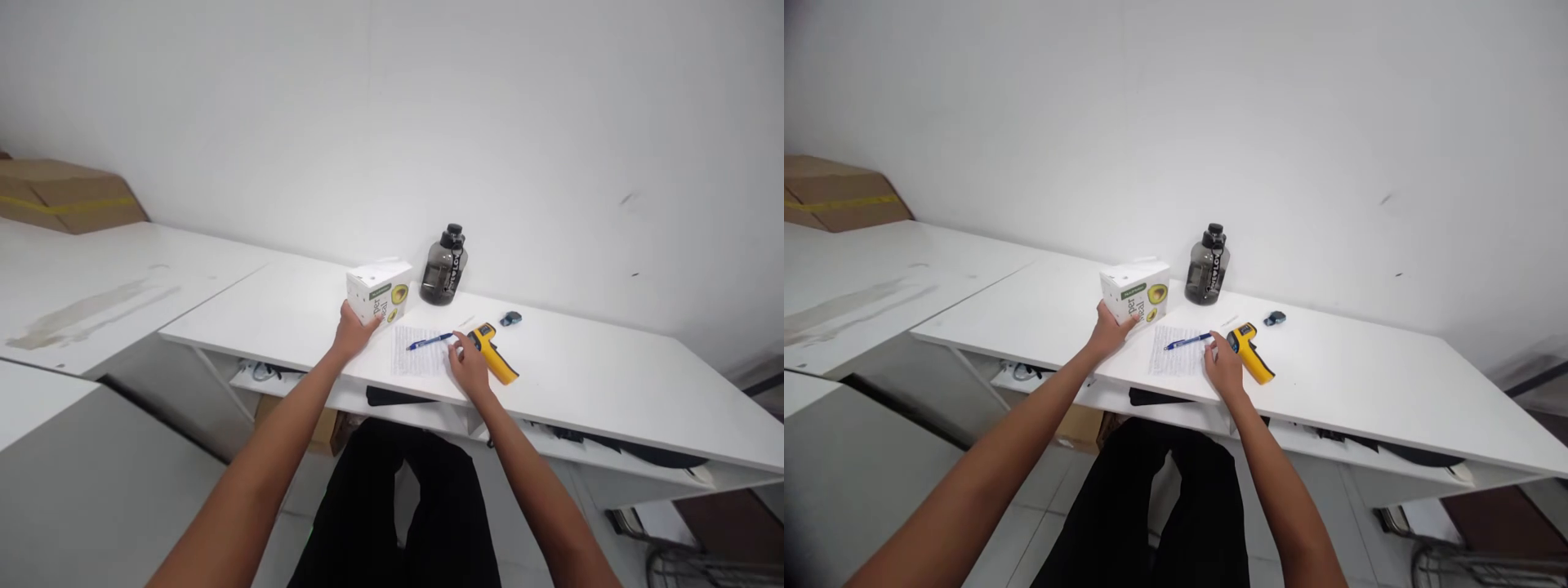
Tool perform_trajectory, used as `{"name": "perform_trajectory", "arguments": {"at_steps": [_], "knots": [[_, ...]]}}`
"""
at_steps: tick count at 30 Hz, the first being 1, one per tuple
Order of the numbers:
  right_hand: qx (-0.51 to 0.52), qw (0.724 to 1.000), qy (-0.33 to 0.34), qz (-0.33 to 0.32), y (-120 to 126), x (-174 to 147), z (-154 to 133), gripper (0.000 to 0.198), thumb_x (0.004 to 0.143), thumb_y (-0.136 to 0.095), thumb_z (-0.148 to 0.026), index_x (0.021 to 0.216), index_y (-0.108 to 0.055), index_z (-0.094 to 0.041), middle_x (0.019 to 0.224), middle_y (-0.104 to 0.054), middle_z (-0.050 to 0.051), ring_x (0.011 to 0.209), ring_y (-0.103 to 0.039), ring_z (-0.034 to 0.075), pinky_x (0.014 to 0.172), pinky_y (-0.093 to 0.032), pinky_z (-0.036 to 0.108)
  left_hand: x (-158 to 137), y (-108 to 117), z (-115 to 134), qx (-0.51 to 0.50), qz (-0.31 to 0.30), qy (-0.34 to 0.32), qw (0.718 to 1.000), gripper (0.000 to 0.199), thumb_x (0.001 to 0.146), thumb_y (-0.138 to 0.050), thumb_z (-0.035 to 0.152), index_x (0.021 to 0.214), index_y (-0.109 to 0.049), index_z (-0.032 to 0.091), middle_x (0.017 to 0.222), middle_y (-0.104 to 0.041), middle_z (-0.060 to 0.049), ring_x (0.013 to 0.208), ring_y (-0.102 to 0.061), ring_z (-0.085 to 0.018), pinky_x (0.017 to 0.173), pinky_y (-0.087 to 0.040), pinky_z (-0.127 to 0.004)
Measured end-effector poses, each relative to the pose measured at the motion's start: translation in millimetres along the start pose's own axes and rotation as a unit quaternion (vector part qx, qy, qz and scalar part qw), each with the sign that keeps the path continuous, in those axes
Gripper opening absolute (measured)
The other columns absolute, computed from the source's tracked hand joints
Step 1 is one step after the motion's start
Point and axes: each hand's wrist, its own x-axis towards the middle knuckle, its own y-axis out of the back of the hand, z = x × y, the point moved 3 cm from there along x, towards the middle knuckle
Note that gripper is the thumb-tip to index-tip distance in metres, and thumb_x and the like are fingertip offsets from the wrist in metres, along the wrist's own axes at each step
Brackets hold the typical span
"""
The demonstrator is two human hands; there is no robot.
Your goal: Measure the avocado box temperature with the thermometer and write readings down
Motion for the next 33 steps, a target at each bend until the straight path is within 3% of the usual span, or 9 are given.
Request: {"name": "perform_trajectory", "arguments": {"at_steps": [3,6,8,13,19,24,26,30,33], "knots": [[-0.091,0.992,-0.026,0.08,10,-2,-5,0.044,0.096,-0.038,-0.034,0.126,-0.065,-0.014,0.115,-0.069,0.017,0.105,-0.064,0.03,0.095,-0.047,0.045,-3,2,5,0.0,0.0,0.004,1.0,0.085,0.075,-0.08,0.05,0.138,-0.029,0.022,0.149,-0.046,-0.023,0.137,-0.051,-0.036,0.109,-0.045,-0.051],[-0.184,0.964,-0.118,0.15,16,-5,-4,0.046,0.095,-0.043,-0.034,0.131,-0.064,-0.016,0.144,-0.055,0.022,0.137,-0.043,0.04,0.107,-0.035,0.057,-7,4,10,0.001,0.001,0.013,1.0,0.084,0.076,-0.079,0.049,0.137,-0.03,0.021,0.149,-0.046,-0.023,0.137,-0.051,-0.036,0.108,-0.045,-0.05],[-0.214,0.951,-0.174,0.142,12,-5,-2,0.052,0.093,-0.047,-0.034,0.141,-0.057,-0.015,0.152,-0.047,0.024,0.144,-0.033,0.043,0.108,-0.029,0.064,-9,5,12,-0.004,0.0,0.016,1.0,0.083,0.076,-0.079,0.049,0.137,-0.03,0.021,0.149,-0.047,-0.023,0.136,-0.052,-0.036,0.106,-0.046,-0.05],[-0.255,0.946,-0.189,0.059,8,3,0,0.058,0.095,-0.046,-0.03,0.149,-0.046,-0.009,0.151,-0.046,0.029,0.136,-0.045,0.04,0.107,-0.03,0.064,-9,6,12,-0.008,-0.007,0.018,1.0,0.08,0.077,-0.078,0.051,0.135,-0.031,0.022,0.147,-0.049,-0.021,0.135,-0.053,-0.035,0.104,-0.048,-0.048],[-0.222,0.947,-0.183,-0.141,47,8,27,0.058,0.099,-0.049,-0.036,0.154,-0.042,-0.018,0.142,-0.059,0.02,0.129,-0.055,0.033,0.098,-0.045,0.043,-7,6,7,-0.01,-0.002,0.018,1.0,0.077,0.075,-0.079,0.054,0.13,-0.034,0.025,0.146,-0.05,-0.02,0.133,-0.055,-0.035,0.103,-0.05,-0.049],[-0.272,0.936,-0.216,-0.052,66,-11,38,0.06,0.097,-0.051,-0.054,0.142,-0.052,-0.014,0.137,-0.059,0.022,0.13,-0.052,0.036,0.096,-0.047,0.045,-6,10,20,-0.082,-0.021,0.08,0.993,0.08,0.068,-0.087,0.042,0.126,-0.037,0.022,0.148,-0.05,-0.021,0.136,-0.053,-0.033,0.107,-0.05,-0.047],[-0.258,0.935,-0.238,-0.06,70,-16,34,0.056,0.096,-0.052,-0.053,0.133,-0.058,-0.011,0.13,-0.062,0.024,0.125,-0.057,0.035,0.094,-0.048,0.043,-5,16,32,-0.12,-0.035,0.127,0.984,0.079,0.065,-0.089,0.035,0.125,-0.041,0.021,0.147,-0.052,-0.023,0.135,-0.054,-0.034,0.106,-0.052,-0.047],[-0.104,0.958,-0.235,-0.126,91,-32,22,0.04,0.086,-0.064,-0.046,0.109,-0.066,-0.013,0.108,-0.071,0.016,0.1,-0.067,0.03,0.084,-0.049,0.036,-24,36,53,-0.154,-0.057,0.174,0.971,0.049,0.077,-0.078,0.042,0.114,-0.055,0.019,0.133,-0.066,-0.022,0.123,-0.065,-0.035,0.098,-0.058,-0.048],[0.116,0.969,-0.183,-0.117,110,-79,8,0.036,0.082,-0.064,-0.052,0.092,-0.064,-0.018,0.082,-0.067,0.005,0.079,-0.063,0.024,0.073,-0.049,0.034,-75,55,59,-0.189,-0.068,0.187,0.962,0.034,0.083,-0.07,0.045,0.105,-0.063,0.02,0.122,-0.073,-0.017,0.118,-0.069,-0.035,0.094,-0.06,-0.048]]}}
